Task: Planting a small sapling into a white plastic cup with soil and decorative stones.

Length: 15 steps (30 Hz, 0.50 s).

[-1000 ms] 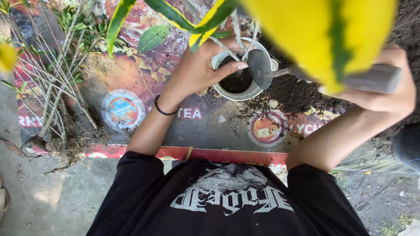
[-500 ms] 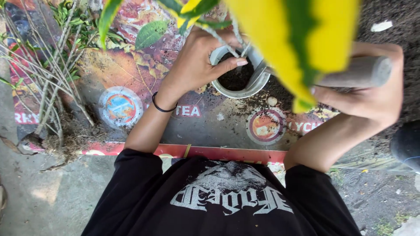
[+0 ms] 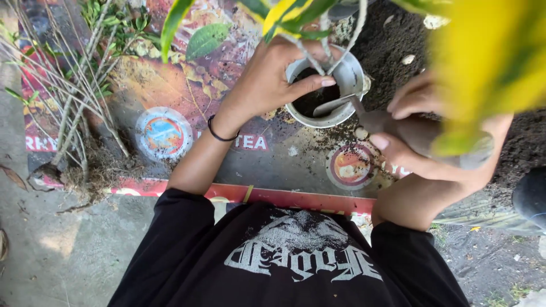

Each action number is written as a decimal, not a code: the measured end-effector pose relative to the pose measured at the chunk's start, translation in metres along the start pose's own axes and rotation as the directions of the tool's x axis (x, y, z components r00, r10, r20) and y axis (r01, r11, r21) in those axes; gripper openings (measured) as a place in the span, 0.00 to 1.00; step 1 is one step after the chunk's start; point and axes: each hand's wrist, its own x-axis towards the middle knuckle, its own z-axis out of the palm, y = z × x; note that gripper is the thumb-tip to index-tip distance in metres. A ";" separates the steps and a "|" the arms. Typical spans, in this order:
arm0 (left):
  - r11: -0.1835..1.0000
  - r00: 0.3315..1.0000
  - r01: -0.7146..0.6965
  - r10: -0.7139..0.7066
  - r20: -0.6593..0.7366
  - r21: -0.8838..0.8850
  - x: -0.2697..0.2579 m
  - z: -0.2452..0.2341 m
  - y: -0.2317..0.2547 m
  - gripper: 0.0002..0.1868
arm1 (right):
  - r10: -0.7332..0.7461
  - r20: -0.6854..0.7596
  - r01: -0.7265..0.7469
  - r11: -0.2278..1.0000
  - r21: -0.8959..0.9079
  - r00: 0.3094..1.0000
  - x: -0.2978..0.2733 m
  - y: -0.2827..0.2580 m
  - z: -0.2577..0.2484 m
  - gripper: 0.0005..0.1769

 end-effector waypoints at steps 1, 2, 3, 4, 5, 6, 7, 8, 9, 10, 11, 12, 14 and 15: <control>1.000 1.000 -0.009 0.009 0.003 0.001 0.001 -0.001 0.000 0.17 | 0.022 -0.044 -0.023 0.999 -0.025 0.999 -0.001 -0.001 0.000 0.17; 1.000 1.000 -0.010 0.010 -0.001 0.000 0.001 0.001 -0.001 0.17 | 0.021 -0.041 -0.022 0.999 -0.027 0.999 0.002 -0.003 0.001 0.17; 1.000 1.000 0.000 0.000 0.010 -0.017 0.001 0.002 -0.001 0.17 | -0.008 -0.045 0.003 0.993 -0.115 0.999 0.005 -0.004 0.001 0.15; 1.000 1.000 0.010 -0.009 0.023 -0.030 0.002 0.002 -0.002 0.17 | -0.041 -0.050 0.030 0.979 -0.199 0.998 0.008 -0.005 0.002 0.14; 1.000 1.000 0.007 -0.007 0.021 -0.027 0.003 0.003 -0.004 0.17 | -0.044 -0.050 0.033 0.979 -0.201 0.998 0.002 0.001 -0.001 0.14; 1.000 1.000 -0.025 0.025 -0.004 -0.005 0.002 0.005 -0.005 0.17 | -0.092 -0.083 0.071 0.972 -0.226 0.992 -0.005 0.007 -0.004 0.14; 0.998 0.998 -0.058 0.058 -0.028 0.018 0.001 0.006 -0.007 0.16 | -0.140 -0.114 0.108 0.962 -0.252 0.984 -0.012 0.013 -0.006 0.13; 0.998 0.998 -0.052 0.052 -0.029 0.019 0.001 0.005 -0.006 0.16 | -0.139 -0.112 0.108 0.963 -0.247 0.984 -0.014 0.017 -0.004 0.13; 0.998 0.999 -0.044 0.045 -0.027 0.037 0.001 0.003 -0.005 0.16 | -0.146 -0.160 0.108 0.968 -0.226 0.976 -0.015 0.022 -0.002 0.13; 0.998 0.999 -0.040 0.041 -0.025 0.050 0.003 0.003 -0.004 0.15 | -0.149 -0.207 0.105 0.972 -0.210 0.967 -0.018 0.026 -0.002 0.13; 0.998 0.999 -0.037 0.039 -0.026 0.046 0.001 0.006 -0.003 0.15 | -0.146 -0.203 0.103 0.973 -0.209 0.968 -0.014 0.028 0.000 0.13; 0.999 0.999 -0.026 0.027 -0.023 0.044 0.001 0.005 -0.003 0.16 | -0.177 -0.235 0.141 0.977 -0.160 0.956 -0.009 0.031 0.003 0.13; 0.999 1.000 -0.020 0.021 -0.019 0.042 0.002 0.006 -0.006 0.16 | -0.208 -0.271 0.182 0.976 -0.117 0.940 0.004 0.032 0.008 0.13; 0.999 0.999 -0.034 0.035 -0.024 0.037 0.002 0.008 -0.009 0.16 | -0.260 -0.278 0.283 0.958 0.046 0.925 0.010 0.030 0.011 0.12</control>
